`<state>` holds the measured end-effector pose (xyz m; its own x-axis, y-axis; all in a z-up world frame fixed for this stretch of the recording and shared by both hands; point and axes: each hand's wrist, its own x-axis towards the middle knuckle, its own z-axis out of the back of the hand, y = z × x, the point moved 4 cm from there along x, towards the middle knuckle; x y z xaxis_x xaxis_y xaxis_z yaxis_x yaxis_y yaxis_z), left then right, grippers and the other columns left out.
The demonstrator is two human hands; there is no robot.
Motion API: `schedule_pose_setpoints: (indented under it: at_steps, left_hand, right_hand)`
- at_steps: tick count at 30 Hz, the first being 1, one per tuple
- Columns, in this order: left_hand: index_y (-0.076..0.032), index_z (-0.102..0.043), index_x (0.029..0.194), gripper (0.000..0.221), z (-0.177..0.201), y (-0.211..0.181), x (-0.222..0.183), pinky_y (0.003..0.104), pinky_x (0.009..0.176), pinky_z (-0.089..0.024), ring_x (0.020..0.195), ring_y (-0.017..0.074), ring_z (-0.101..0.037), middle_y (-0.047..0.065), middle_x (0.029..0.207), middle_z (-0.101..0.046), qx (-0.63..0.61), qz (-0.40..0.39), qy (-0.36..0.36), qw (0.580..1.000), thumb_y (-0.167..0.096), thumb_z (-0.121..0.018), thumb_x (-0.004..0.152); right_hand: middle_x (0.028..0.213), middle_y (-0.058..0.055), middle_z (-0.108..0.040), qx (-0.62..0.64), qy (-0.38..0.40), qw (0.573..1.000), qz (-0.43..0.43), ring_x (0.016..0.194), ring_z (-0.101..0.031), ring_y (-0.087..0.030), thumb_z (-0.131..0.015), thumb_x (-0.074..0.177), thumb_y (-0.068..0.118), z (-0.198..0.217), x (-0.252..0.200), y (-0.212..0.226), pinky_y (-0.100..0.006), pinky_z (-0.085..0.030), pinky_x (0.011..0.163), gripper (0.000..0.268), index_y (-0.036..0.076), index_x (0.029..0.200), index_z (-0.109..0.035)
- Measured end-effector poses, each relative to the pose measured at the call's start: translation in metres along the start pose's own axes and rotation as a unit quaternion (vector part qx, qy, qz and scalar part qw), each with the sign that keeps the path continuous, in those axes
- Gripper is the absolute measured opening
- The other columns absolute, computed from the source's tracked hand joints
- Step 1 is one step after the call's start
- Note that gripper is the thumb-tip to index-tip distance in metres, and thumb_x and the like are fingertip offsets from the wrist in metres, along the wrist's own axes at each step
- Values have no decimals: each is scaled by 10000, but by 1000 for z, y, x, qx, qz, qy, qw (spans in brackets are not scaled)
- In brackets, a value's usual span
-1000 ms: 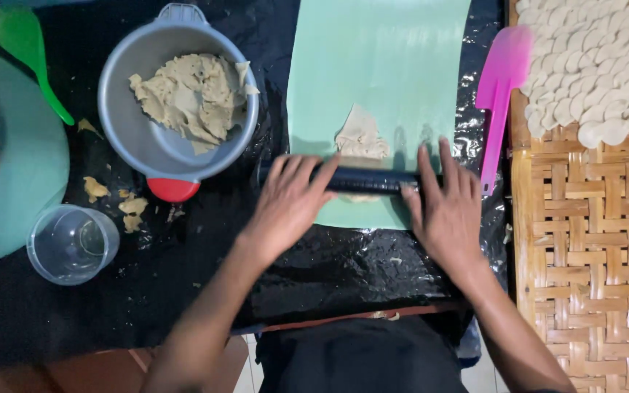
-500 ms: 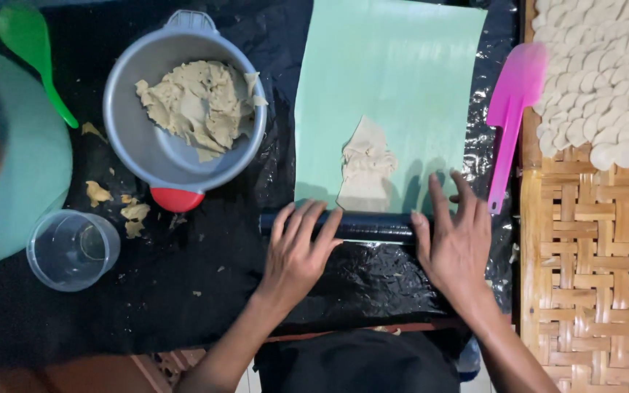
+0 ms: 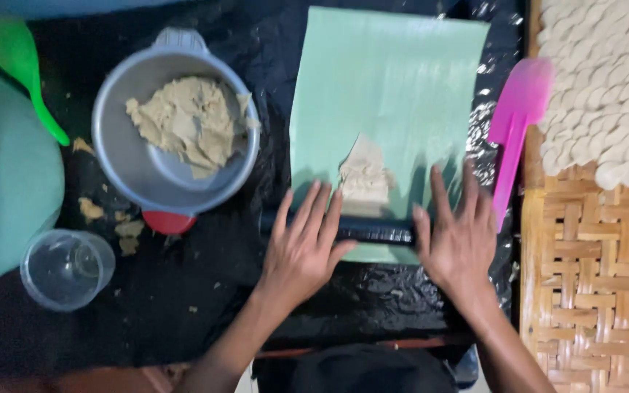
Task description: The person uses a spatula and a rolling pin to flatten dough on a mat, then uses a small circular cutter to press out dough rounds.
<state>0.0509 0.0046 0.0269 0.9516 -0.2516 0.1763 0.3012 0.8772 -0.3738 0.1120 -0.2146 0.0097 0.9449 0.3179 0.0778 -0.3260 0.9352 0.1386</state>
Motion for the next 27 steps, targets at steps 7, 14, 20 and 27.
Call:
schedule_pose_setpoints:
  at_steps: [7,14,20,27]
  left_hand:
    - [94,-411,1506,750,-7,-1,-1,633,1226,-224,1509,380,-369,258,1572,-429,5,12,1,1000,-440,-592,1011]
    - [31,-375,1541,735,-14,-24,-74,620,1194,-261,1508,359,-337,226,1604,-388,16,42,55,997,-357,-639,976]
    - [-25,-523,1416,517,5,-15,-58,572,1196,-333,1397,333,-480,174,1452,-528,8,4,-15,1000,-251,-685,980]
    - [-16,-585,1357,471,10,-5,-23,563,1182,-355,1309,334,-535,166,1330,-588,-38,15,47,998,-217,-701,946]
  right_hand:
    - [1633,-303,-375,17,-33,999,5,1465,-436,-458,-499,1056,412,-2,-7,2,-521,-371,1145,630,67,1583,-485]
    - [1576,-317,-423,10,-17,1000,22,1370,-481,-436,-629,943,429,-17,-90,11,-552,-341,1124,695,-50,1438,-536]
    - [1512,-234,-506,41,-13,999,33,1255,-538,-393,-724,875,418,0,-94,14,-536,-374,1084,687,46,1430,-564]
    - [1472,-206,-542,119,0,993,22,1165,-551,-384,-692,913,410,28,-44,11,-492,-407,1015,678,61,1477,-552]
